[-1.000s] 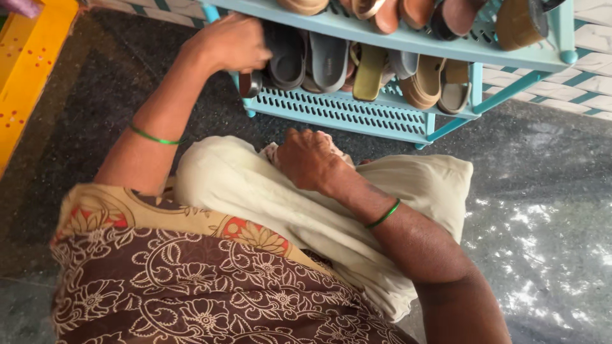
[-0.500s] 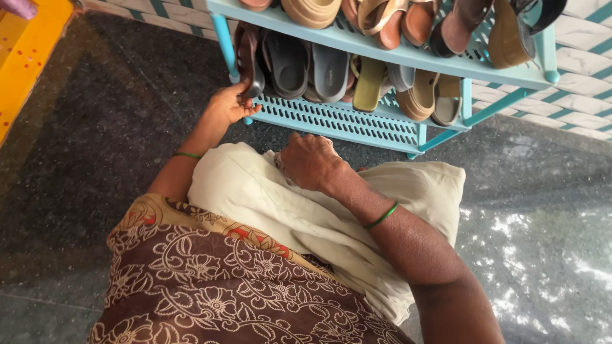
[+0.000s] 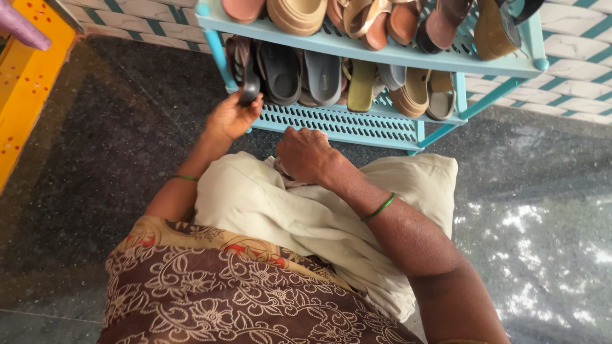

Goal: The person wipes several pairs of shoes and sandals from a blue plastic rack with a cloth, cleaning the soles and tops of each item before placing them back on the shelves.

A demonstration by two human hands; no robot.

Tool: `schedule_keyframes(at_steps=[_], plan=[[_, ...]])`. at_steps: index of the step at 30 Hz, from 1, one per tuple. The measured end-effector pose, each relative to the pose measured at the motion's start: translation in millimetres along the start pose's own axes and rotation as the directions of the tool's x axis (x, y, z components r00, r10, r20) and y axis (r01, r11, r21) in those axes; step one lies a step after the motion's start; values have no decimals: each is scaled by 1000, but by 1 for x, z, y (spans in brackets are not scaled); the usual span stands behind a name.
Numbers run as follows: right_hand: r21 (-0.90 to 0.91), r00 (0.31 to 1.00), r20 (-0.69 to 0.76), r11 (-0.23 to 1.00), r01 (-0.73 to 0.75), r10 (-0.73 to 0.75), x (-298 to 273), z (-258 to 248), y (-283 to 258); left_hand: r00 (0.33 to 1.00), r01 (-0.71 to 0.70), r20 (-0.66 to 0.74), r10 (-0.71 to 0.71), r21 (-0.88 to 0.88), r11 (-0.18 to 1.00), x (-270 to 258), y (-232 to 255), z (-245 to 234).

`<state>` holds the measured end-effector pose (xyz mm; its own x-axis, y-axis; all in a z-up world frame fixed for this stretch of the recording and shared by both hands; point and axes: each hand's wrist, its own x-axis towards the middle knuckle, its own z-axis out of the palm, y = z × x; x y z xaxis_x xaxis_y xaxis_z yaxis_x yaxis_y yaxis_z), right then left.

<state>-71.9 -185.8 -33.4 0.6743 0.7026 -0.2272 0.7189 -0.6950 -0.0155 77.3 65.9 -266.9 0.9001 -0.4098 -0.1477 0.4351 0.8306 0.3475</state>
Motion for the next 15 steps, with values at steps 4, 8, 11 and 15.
schedule_keyframes(at_steps=[4, 8, 11, 15], plan=[[33, 1000, -17, 999, -10, 11, 1, 0, 4, 991, -27, 127, 35, -60, 998, -14, -17, 35], [10, 999, -31, 1000, -14, 14, 2, 7, 16, 991, 47, 128, -44, -19, 999, -57, -16, 52], [1, 994, -109, 1000, 14, -14, 1, 8, 26, 1000, 21, -26, -18, 129, 991, -93, -13, 44], [11, 979, -200, 999, 31, -28, -5, -4, 42, 998, -32, -37, 47, 328, 944, -148, -7, 41]])
